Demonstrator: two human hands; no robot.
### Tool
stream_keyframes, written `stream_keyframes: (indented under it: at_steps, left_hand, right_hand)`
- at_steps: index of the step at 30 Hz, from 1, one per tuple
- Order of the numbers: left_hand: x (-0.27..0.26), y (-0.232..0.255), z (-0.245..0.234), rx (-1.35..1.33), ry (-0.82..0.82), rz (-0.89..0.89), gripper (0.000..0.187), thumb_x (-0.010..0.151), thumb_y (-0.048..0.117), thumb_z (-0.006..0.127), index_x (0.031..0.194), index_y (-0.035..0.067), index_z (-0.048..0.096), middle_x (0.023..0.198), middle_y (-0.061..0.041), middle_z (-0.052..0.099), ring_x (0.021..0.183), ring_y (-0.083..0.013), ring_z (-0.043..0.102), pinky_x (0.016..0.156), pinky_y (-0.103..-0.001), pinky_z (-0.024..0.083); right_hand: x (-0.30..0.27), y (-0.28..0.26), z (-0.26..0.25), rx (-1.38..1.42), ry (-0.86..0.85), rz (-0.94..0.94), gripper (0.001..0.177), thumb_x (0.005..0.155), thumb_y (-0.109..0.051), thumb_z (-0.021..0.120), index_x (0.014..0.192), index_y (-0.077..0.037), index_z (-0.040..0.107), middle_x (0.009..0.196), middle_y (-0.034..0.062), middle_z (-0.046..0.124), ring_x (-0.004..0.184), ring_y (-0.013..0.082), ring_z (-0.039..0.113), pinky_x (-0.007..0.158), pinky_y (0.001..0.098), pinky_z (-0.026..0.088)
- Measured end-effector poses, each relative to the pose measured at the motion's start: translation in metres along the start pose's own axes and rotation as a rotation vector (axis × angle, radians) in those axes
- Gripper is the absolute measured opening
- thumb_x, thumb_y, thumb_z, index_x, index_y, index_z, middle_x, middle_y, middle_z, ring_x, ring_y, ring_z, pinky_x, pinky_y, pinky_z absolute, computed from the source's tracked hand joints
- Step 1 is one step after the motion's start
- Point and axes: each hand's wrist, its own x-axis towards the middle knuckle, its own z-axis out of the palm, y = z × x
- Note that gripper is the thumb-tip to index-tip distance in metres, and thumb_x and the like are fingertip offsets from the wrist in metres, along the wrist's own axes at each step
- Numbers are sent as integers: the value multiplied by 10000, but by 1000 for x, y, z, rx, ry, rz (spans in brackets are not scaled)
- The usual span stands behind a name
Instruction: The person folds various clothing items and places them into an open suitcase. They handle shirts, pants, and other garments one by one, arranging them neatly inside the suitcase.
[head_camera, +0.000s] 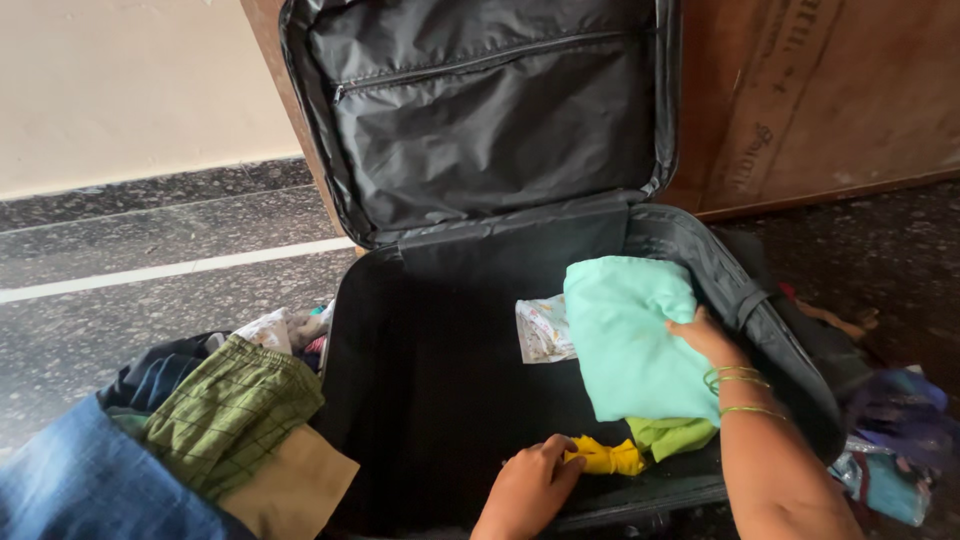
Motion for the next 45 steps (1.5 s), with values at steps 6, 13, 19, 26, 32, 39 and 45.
stream_keyframes:
  at_steps: [6,13,19,26,32,39,45]
  left_hand:
    - [2,-4,3,26,26,38,333,987,331,650,1156,44,657,852,-148,749,798,-289,751,731,-382,585]
    - [1,0,0,10,55,39,325,977,319,657,1154,47,654,878,-155,751,808,-304,746,715,-392,586]
    - [-5,7,-5,-7,53,27,315,983,297,644,1160,37,650,907,-175,739,782,-321,738,687,-406,582]
    - [-6,12,-9,-4,83,50,315,975,276,655,1157,19,649,870,-195,733,767,-340,727,675,-418,570]
    - [-7,14,-11,-18,73,25,308,967,294,652,1137,36,666,892,-175,740,785,-343,724,680,-432,562]
    - [-8,16,-13,-25,38,-10,314,970,310,637,1147,51,661,902,-161,743,819,-334,728,706,-427,561]
    - [-7,12,-9,-25,51,-3,323,972,318,634,1155,52,655,923,-162,741,824,-330,731,715,-425,569]
  right_hand:
    - [1,9,4,65,-161,95,1044,816,-412,772,1617,-18,231,1601,241,399,1485,354,386,1208,430,296]
    - [18,4,8,-228,-7,-62,783,804,-351,784,1464,-26,516,1453,253,582,1376,376,536,1139,443,413]
    - [35,-23,-6,-427,172,-80,520,859,-305,714,1298,-38,641,1349,263,637,1252,456,594,1036,517,483]
    - [-9,-89,-59,-325,296,-57,509,897,-326,698,1345,-101,609,1326,259,644,1227,471,593,1011,542,479]
    - [-49,-114,-42,-381,627,-375,564,818,-192,748,1354,-88,608,1310,228,630,1152,438,581,889,526,490]
    - [-37,-91,-11,-595,542,-475,271,969,-71,654,1200,-200,716,1319,47,666,1285,307,591,1040,433,527]
    - [-21,-74,12,-613,402,-449,724,891,-484,709,1477,-108,512,1575,219,393,1363,449,408,1083,501,379]
